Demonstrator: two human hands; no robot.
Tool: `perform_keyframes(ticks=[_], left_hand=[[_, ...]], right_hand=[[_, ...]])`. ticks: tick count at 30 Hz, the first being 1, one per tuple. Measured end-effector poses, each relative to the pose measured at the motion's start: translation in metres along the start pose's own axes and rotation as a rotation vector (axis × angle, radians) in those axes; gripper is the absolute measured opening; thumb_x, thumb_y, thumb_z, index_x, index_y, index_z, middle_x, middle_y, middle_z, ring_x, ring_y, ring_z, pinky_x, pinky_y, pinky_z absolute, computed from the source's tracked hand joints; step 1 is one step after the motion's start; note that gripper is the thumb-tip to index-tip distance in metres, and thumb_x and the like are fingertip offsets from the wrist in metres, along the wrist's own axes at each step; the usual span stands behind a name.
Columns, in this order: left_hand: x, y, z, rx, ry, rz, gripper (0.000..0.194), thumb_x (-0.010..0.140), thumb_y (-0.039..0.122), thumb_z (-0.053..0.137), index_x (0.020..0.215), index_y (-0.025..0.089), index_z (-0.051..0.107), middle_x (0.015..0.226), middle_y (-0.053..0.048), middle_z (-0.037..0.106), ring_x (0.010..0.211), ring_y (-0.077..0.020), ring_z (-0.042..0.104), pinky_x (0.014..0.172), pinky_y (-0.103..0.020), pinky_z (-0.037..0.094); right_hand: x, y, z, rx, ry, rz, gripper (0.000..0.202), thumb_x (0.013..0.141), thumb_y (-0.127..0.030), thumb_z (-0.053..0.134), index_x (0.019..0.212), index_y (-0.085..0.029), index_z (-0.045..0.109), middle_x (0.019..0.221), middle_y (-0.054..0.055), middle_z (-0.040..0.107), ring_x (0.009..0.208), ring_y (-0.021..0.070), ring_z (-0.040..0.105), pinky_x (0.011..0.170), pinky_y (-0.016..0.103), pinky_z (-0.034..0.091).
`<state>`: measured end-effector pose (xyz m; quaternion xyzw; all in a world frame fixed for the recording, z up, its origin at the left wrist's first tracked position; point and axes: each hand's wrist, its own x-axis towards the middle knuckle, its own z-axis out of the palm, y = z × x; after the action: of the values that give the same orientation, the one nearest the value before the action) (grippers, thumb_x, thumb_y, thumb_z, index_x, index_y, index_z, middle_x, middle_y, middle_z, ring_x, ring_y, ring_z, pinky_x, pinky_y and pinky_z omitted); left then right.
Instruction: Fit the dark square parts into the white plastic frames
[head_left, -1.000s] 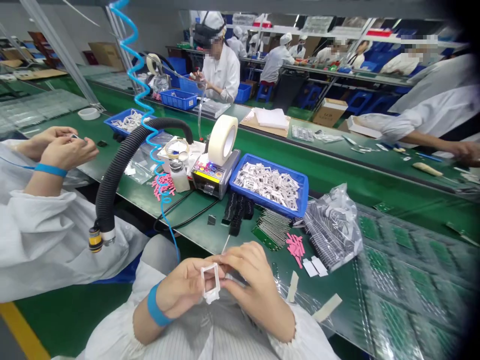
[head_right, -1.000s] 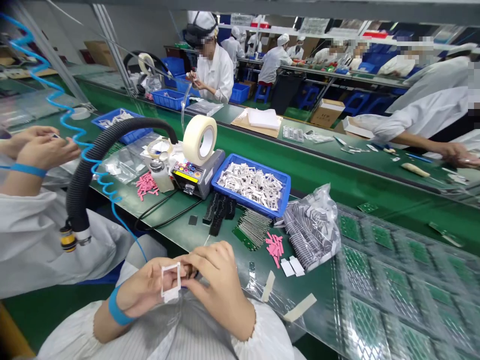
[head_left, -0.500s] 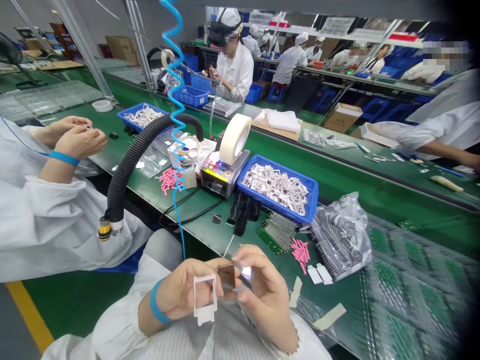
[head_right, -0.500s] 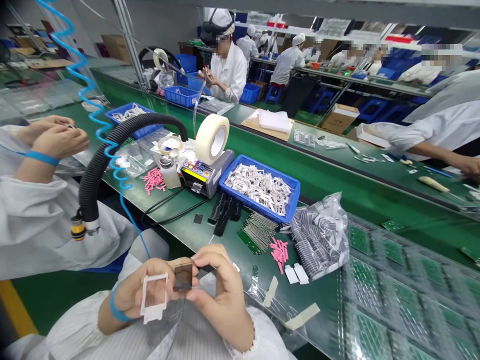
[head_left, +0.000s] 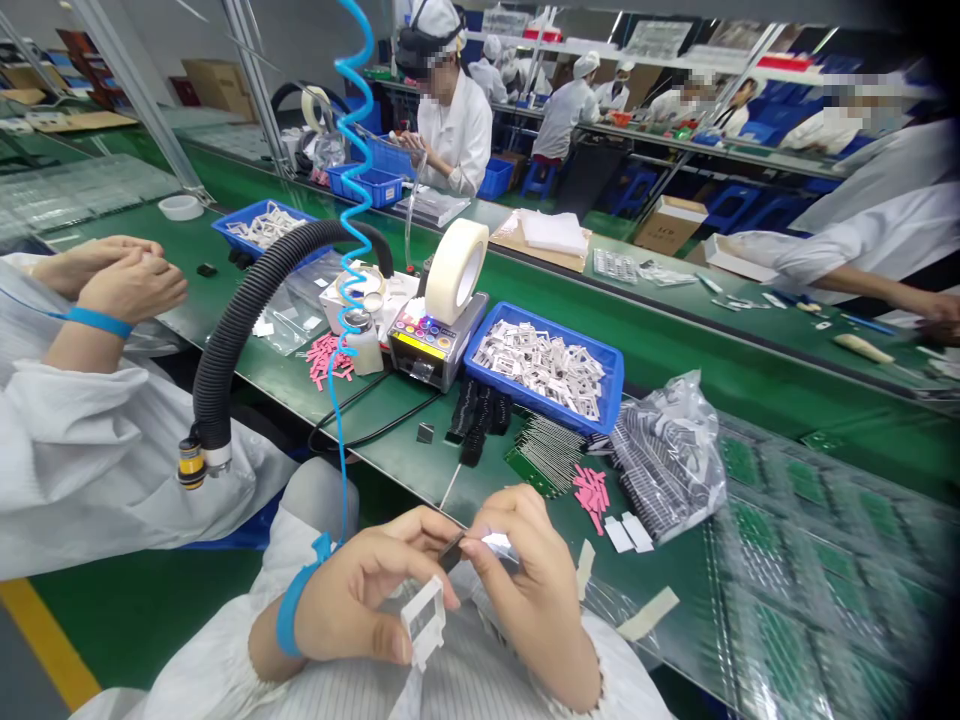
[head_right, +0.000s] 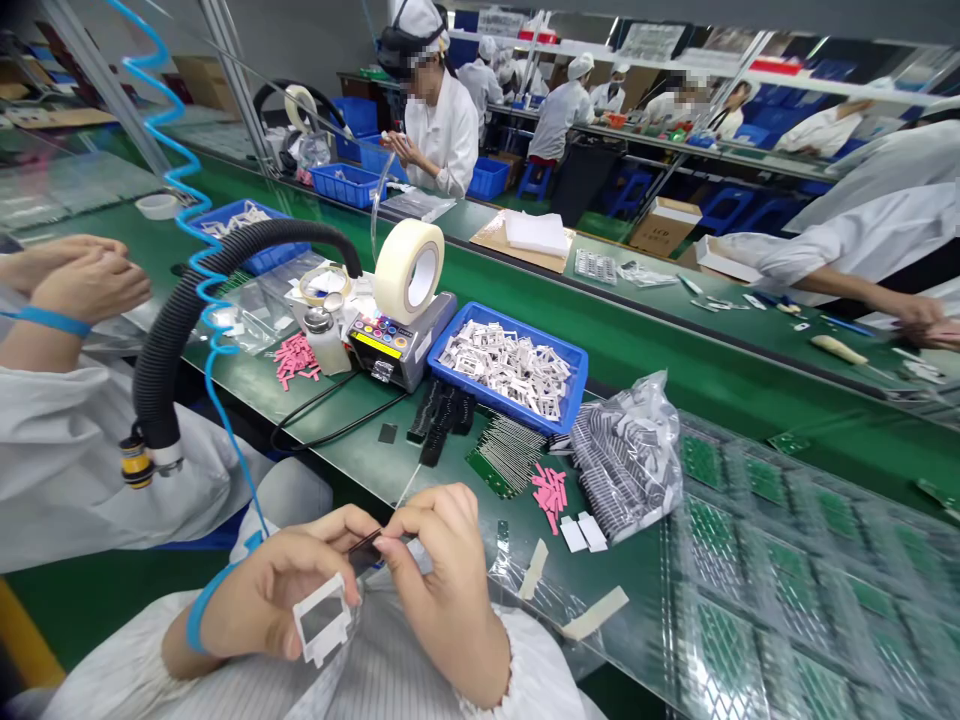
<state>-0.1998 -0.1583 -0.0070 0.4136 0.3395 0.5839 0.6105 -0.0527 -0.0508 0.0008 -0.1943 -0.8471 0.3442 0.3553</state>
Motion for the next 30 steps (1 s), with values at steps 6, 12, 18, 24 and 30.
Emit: perform_keyframes(ticks=[6, 12, 18, 24, 30], left_hand=[[0.002, 0.002, 0.000, 0.004, 0.003, -0.015, 0.034, 0.066, 0.044, 0.071, 0.092, 0.023, 0.073, 0.109, -0.010, 0.045, 0.106, -0.0280, 0.047, 0.093, -0.043, 0.036], [0.003, -0.004, -0.004, 0.059, 0.000, -0.026, 0.034, 0.067, 0.044, 0.071, 0.092, 0.022, 0.073, 0.109, -0.011, 0.047, 0.106, -0.0281, 0.047, 0.094, -0.044, 0.035], [0.006, -0.016, -0.004, -0.302, 0.146, -0.152, 0.038, 0.060, 0.047, 0.074, 0.083, 0.017, 0.072, 0.114, -0.011, 0.052, 0.108, -0.0294, 0.049, 0.099, -0.045, 0.034], [0.006, -0.019, -0.008, -0.625, 0.174, -0.102, 0.031, 0.064, 0.038, 0.074, 0.084, 0.014, 0.072, 0.118, -0.011, 0.058, 0.113, -0.0266, 0.051, 0.103, -0.043, 0.033], [0.006, -0.017, -0.005, -0.679, 0.109, -0.119, 0.028, 0.066, 0.035, 0.074, 0.086, 0.016, 0.072, 0.118, -0.011, 0.060, 0.116, -0.0289, 0.050, 0.103, -0.045, 0.033]], right_hand=[[-0.001, 0.002, -0.001, 0.027, -0.026, 0.031, 0.009, 0.086, -0.019, 0.053, 0.078, -0.021, 0.054, 0.072, 0.000, 0.053, 0.073, 0.0155, 0.050, 0.069, 0.033, 0.039], [-0.001, 0.008, 0.004, -0.034, -0.104, 0.057, 0.014, 0.089, -0.021, 0.046, 0.076, -0.021, 0.052, 0.073, 0.001, 0.052, 0.074, 0.0162, 0.049, 0.067, 0.033, 0.038], [-0.017, -0.002, -0.009, 0.002, -0.225, 0.051, 0.014, 0.091, -0.017, 0.038, 0.078, -0.021, 0.043, 0.076, 0.000, 0.049, 0.074, 0.0158, 0.048, 0.068, 0.032, 0.037], [-0.041, 0.058, -0.007, -0.285, -0.210, 0.214, 0.022, 0.091, -0.024, 0.039, 0.070, -0.020, 0.046, 0.069, 0.001, 0.049, 0.064, 0.0153, 0.047, 0.059, 0.028, 0.036], [-0.036, 0.074, -0.003, -0.266, -0.121, 0.209, 0.013, 0.088, -0.030, 0.049, 0.086, -0.019, 0.055, 0.083, 0.006, 0.057, 0.079, 0.0199, 0.053, 0.068, 0.033, 0.041]])
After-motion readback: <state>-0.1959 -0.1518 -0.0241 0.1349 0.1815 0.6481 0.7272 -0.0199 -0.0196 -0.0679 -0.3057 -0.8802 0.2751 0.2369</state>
